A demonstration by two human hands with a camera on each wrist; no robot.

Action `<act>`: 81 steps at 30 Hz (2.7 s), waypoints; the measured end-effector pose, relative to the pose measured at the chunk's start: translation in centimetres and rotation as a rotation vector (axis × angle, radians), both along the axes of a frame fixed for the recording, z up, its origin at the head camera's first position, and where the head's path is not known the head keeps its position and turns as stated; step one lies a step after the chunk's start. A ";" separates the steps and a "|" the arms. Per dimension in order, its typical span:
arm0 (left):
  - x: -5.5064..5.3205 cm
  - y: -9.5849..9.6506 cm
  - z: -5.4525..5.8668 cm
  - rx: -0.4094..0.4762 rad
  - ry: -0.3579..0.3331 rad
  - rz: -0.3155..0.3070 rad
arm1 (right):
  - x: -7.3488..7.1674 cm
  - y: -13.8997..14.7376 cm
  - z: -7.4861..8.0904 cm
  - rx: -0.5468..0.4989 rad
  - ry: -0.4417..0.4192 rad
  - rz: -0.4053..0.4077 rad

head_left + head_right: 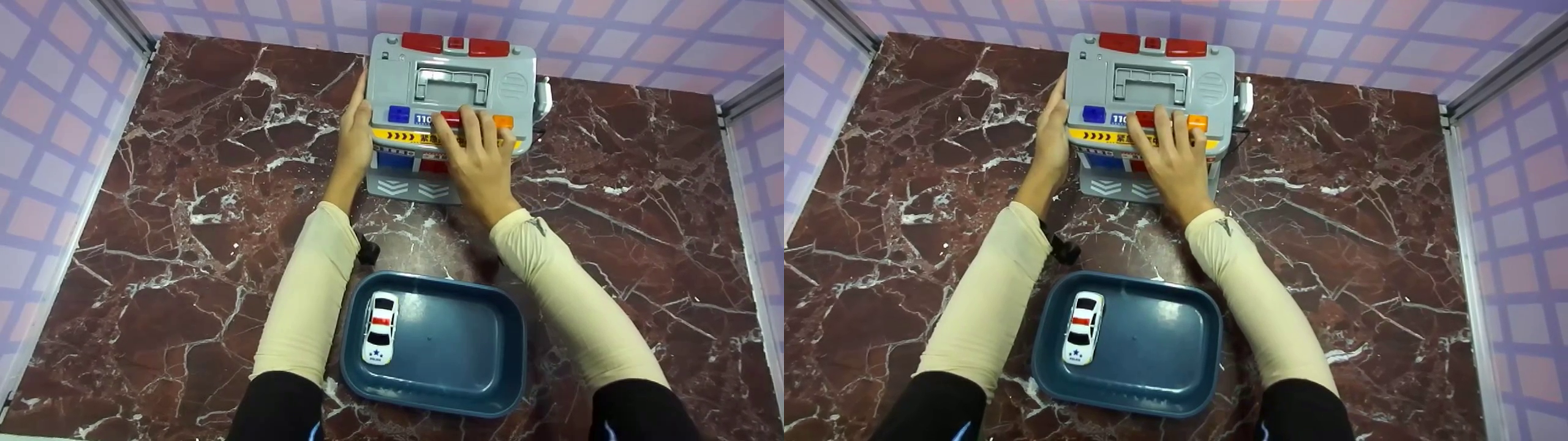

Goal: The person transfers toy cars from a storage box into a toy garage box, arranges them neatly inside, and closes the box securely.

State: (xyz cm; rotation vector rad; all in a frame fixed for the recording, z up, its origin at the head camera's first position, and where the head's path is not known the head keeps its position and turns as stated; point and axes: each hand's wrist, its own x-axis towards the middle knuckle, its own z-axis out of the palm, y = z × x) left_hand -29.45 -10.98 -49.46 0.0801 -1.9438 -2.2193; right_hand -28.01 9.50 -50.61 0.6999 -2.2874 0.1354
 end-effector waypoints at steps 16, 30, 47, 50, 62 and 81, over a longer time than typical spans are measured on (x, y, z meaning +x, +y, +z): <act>-0.1 -0.1 0.0 0.031 -0.005 -0.003 | -0.1 -0.2 -0.2 -0.016 0.032 -0.008; -0.1 -0.2 0.0 -0.028 0.007 -0.001 | 1.2 0.4 1.4 -0.022 -0.223 0.038; 0.0 -0.2 -0.1 -0.019 -0.007 -0.006 | 8.1 -0.2 5.7 -0.298 -0.454 0.390; 0.0 -0.2 -0.1 -0.026 -0.007 -0.004 | 9.3 -0.4 6.1 -0.335 -0.496 0.459; 0.0 0.0 0.1 0.002 -0.007 0.001 | 13.9 -1.2 6.1 -0.313 -0.957 0.512; 0.6 0.1 0.9 0.052 0.019 -0.015 | 17.5 -2.7 4.0 0.044 -0.976 0.483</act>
